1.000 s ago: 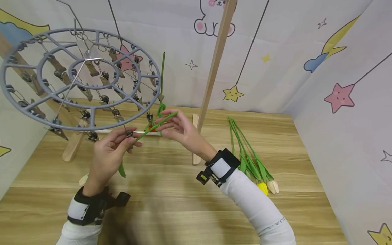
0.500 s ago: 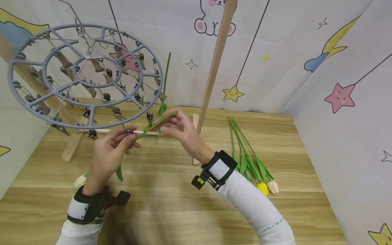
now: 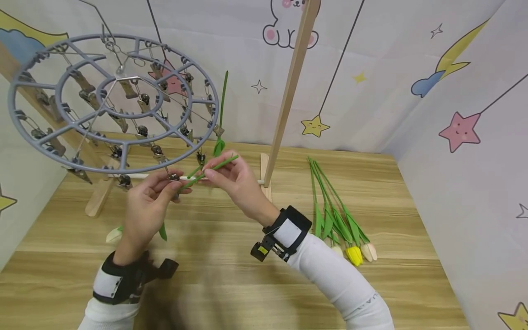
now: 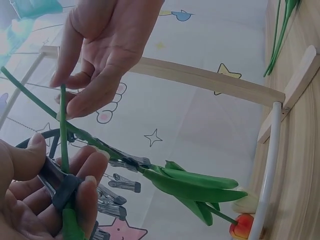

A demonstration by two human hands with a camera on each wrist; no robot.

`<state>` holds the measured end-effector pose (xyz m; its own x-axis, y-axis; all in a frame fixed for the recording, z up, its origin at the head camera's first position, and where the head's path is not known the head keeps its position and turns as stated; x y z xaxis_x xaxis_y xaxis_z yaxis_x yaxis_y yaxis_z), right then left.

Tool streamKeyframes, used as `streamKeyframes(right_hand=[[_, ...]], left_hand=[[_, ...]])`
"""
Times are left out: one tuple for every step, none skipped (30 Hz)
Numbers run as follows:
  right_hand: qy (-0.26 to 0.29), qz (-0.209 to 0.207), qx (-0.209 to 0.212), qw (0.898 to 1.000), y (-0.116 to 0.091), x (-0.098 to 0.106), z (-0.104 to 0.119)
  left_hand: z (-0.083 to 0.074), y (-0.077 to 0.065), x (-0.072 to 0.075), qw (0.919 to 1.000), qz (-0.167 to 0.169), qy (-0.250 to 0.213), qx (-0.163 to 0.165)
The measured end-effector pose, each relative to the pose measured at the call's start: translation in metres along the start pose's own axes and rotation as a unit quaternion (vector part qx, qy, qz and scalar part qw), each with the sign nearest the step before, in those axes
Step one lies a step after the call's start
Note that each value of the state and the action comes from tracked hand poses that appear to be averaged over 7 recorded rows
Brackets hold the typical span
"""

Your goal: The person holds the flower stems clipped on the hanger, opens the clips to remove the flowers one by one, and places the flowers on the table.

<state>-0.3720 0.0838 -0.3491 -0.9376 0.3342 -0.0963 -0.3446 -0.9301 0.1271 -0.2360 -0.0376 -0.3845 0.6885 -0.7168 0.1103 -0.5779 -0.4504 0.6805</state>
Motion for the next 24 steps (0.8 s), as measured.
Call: streamKeyframes(right_hand=[[-0.001, -0.005, 0.0, 1.0, 0.0, 0.0, 0.0], [-0.004, -0.01, 0.0, 1.0, 0.0, 0.0, 0.0], [-0.005, -0.015, 0.001, 1.0, 0.0, 0.001, -0.001], [-0.007, -0.021, 0.003, 1.0, 0.0, 0.001, -0.001], [-0.009, -0.027, 0.005, 1.0, 0.0, 0.002, 0.0], [-0.013, -0.036, 0.007, 0.999, 0.0, 0.003, 0.0], [-0.018, -0.043, 0.009, 0.999, 0.0, 0.004, 0.0], [-0.024, -0.051, 0.012, 0.998, 0.0, 0.005, -0.001], [-0.027, -0.059, 0.013, 0.998, 0.0, 0.005, 0.0], [-0.03, -0.065, 0.014, 0.997, 0.0, 0.006, -0.001], [-0.033, -0.07, 0.014, 0.997, 0.0, 0.007, -0.001], [-0.031, -0.073, 0.013, 0.997, 0.0, 0.007, -0.001], [-0.025, -0.073, 0.012, 0.997, 0.0, 0.007, -0.002], [-0.015, -0.07, 0.01, 0.997, 0.0, 0.007, -0.002], [0.0, -0.066, 0.009, 0.998, 0.001, 0.006, -0.003], [0.014, -0.061, 0.008, 0.998, 0.001, 0.006, -0.003], [0.028, -0.057, 0.008, 0.998, 0.001, 0.005, -0.003], [0.04, -0.054, 0.008, 0.998, 0.002, 0.004, -0.004], [0.052, -0.05, 0.009, 0.997, 0.002, 0.003, -0.004], [0.06, -0.049, 0.01, 0.997, 0.003, 0.002, -0.004], [0.064, -0.048, 0.011, 0.997, 0.003, 0.0, -0.004], [0.063, -0.05, 0.011, 0.997, 0.003, -0.001, -0.004], [0.061, -0.052, 0.01, 0.997, 0.003, -0.003, -0.004], [0.058, -0.054, 0.01, 0.997, 0.003, -0.005, -0.003]], left_hand=[[0.0, 0.0, 0.0, 1.0, 0.001, -0.005, 0.001], [0.0, 0.0, -0.001, 1.0, 0.002, -0.007, 0.003], [0.0, 0.0, -0.001, 0.9999, 0.003, -0.009, 0.004], [0.0, 0.0, -0.002, 0.9999, 0.004, -0.009, 0.004], [0.0, 0.0, -0.002, 0.9999, 0.003, -0.009, 0.004], [0.001, 0.0, -0.002, 1.0, 0.003, -0.007, 0.002], [0.001, 0.0, -0.003, 1.0, 0.003, -0.005, 0.0], [0.0, 0.0, -0.003, 1.0, 0.003, -0.004, -0.003], [0.0, 0.0, -0.003, 1.0, 0.003, -0.003, -0.005], [0.0, 0.0, -0.004, 1.0, 0.003, -0.002, -0.007], [0.0, 0.001, -0.004, 0.9999, 0.005, -0.006, -0.009], [0.0, 0.001, -0.005, 0.9999, 0.008, -0.007, -0.009], [0.0, 0.001, -0.006, 0.9999, 0.011, -0.01, -0.009], [0.0, 0.001, -0.006, 0.9998, 0.012, -0.014, -0.008], [0.0, 0.002, -0.007, 0.9997, 0.013, -0.022, -0.004], [0.0, 0.002, -0.008, 0.9995, 0.014, -0.03, -0.001], [0.0, 0.002, -0.008, 0.9993, 0.014, -0.035, 0.002], [0.0, 0.002, -0.008, 0.9992, 0.012, -0.038, 0.006], [0.0, 0.002, -0.008, 0.999, 0.009, -0.042, 0.011], [0.0, 0.002, -0.008, 0.9989, 0.004, -0.044, 0.016], [0.0, 0.002, -0.008, 0.9988, -0.003, -0.044, 0.021], [0.0, 0.002, -0.008, 0.9987, -0.01, -0.043, 0.027], [0.0, 0.001, -0.008, 0.9985, -0.019, -0.041, 0.032], [0.0, 0.001, -0.008, 0.9982, -0.029, -0.039, 0.037]])
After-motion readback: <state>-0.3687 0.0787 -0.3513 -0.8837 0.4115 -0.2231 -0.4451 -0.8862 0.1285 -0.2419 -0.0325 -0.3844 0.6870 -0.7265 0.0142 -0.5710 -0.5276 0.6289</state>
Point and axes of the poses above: each hand's wrist, its own y-axis towards the middle knuckle, its own x-axis out of the back of the hand, z = x × y, the point moved 4 cm from there along y, towards the middle knuckle, and after that the axes turned 15 degrees about -x, right-handed, at the moved point
